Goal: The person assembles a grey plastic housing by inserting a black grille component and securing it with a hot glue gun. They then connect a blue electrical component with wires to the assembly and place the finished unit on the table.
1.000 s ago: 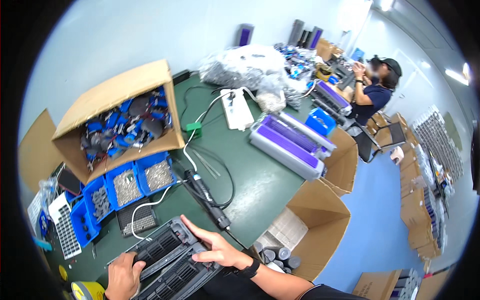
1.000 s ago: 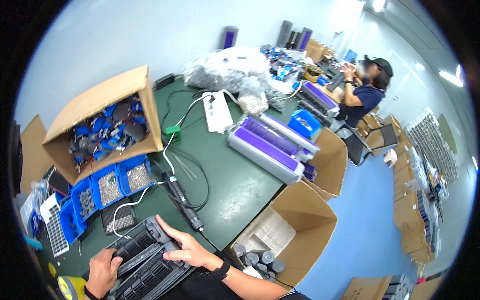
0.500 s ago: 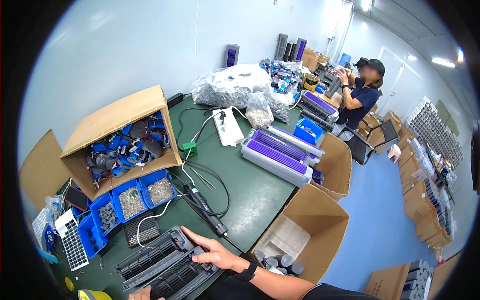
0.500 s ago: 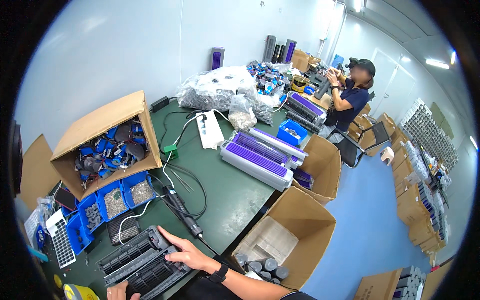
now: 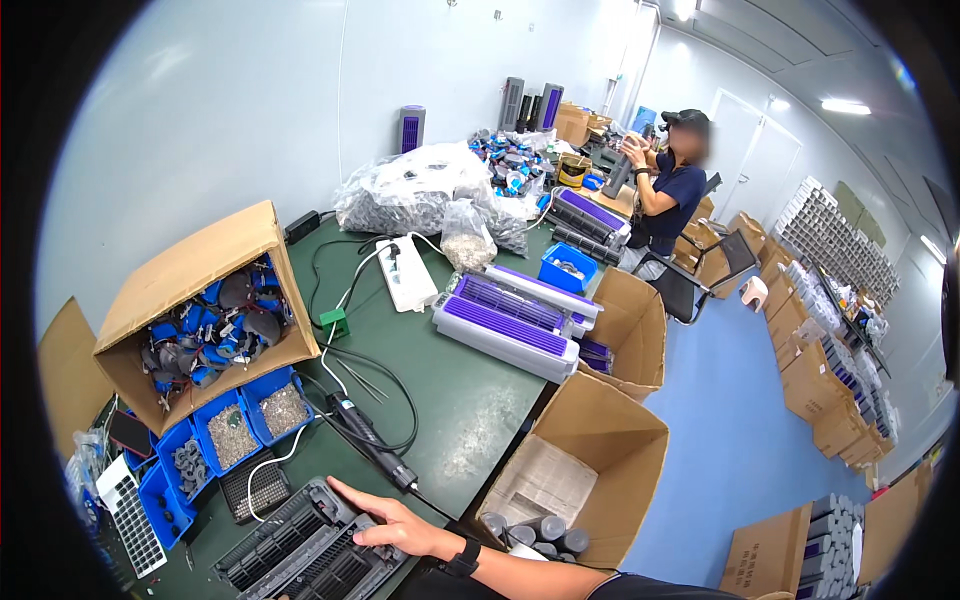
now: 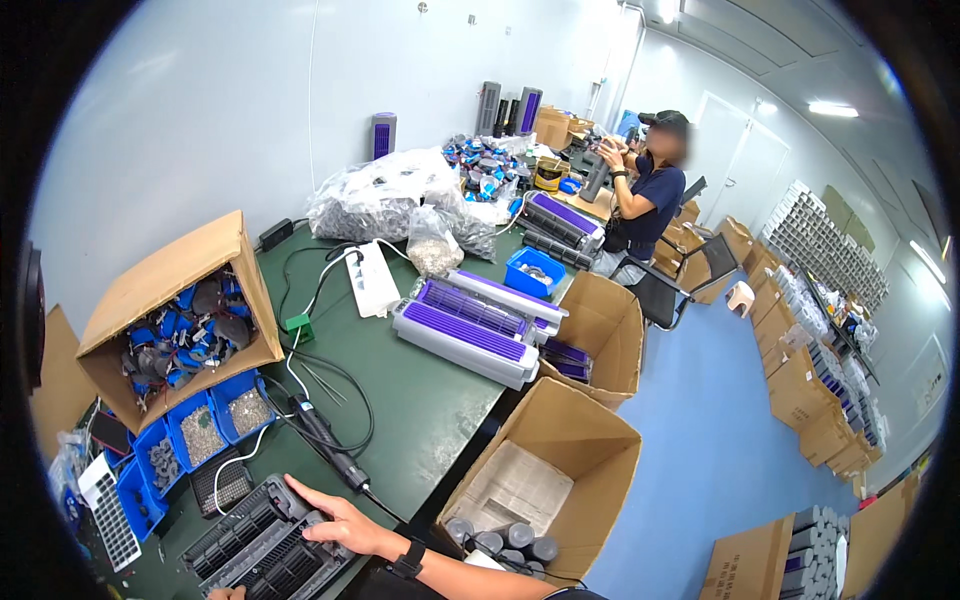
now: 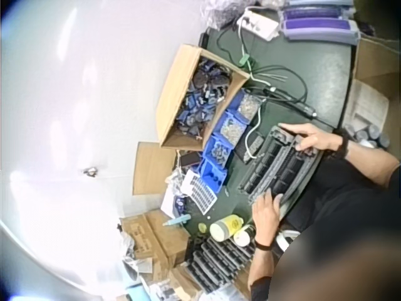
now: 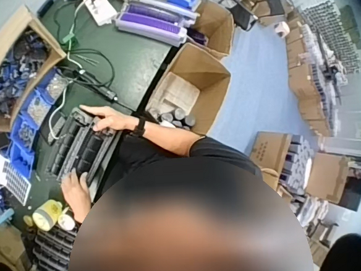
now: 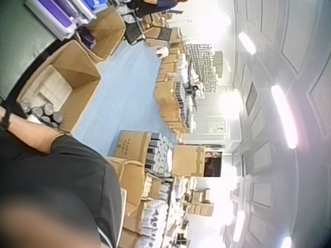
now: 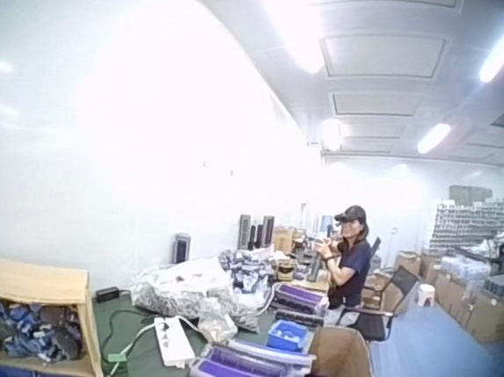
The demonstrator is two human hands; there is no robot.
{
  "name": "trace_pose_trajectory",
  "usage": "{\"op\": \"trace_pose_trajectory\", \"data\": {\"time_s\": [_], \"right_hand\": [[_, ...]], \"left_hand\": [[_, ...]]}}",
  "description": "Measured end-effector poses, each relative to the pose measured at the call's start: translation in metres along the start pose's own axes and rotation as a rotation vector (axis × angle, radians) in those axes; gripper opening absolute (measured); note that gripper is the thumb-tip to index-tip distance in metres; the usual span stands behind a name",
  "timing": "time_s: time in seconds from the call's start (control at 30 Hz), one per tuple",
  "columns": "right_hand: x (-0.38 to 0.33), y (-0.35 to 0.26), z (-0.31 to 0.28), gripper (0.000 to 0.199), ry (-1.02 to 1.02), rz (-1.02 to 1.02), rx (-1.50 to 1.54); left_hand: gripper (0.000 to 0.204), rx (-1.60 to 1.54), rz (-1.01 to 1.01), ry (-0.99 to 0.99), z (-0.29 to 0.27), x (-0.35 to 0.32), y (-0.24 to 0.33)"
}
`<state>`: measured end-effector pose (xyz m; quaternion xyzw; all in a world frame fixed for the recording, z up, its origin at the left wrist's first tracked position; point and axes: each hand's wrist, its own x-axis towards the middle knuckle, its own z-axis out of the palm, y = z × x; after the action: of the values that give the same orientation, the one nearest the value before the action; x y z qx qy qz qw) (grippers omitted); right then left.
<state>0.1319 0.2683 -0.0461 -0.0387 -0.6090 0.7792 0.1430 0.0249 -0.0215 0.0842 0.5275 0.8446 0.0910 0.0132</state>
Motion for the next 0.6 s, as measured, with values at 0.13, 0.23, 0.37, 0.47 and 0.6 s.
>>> {"op": "trace_pose_trajectory", "data": {"time_s": [0.13, 0.23, 0.37, 0.47, 0.6], "right_hand": [[0.002, -0.002, -0.007, 0.088, -0.001, -0.101, -0.177], [0.004, 0.002, -0.006, 0.09, 0.026, -0.097, -0.138], [0.003, -0.014, 0.009, 0.091, 0.016, -0.023, 0.164], [0.002, -0.014, 0.005, 0.09, 0.018, -0.01, 0.124], [0.002, -0.011, 0.001, 0.087, -0.016, -0.027, 0.092]], "left_hand": [[0.033, -0.027, -0.023, -0.023, 0.002, 0.003, -0.003], [0.036, -0.092, 0.033, 0.071, 0.011, 0.006, -0.015], [0.043, -0.063, 0.002, -0.047, 0.012, 0.003, -0.03], [0.046, -0.073, 0.037, -0.041, 0.014, 0.004, -0.034], [0.047, -0.121, 0.028, -0.067, 0.019, 0.002, -0.036]]}}
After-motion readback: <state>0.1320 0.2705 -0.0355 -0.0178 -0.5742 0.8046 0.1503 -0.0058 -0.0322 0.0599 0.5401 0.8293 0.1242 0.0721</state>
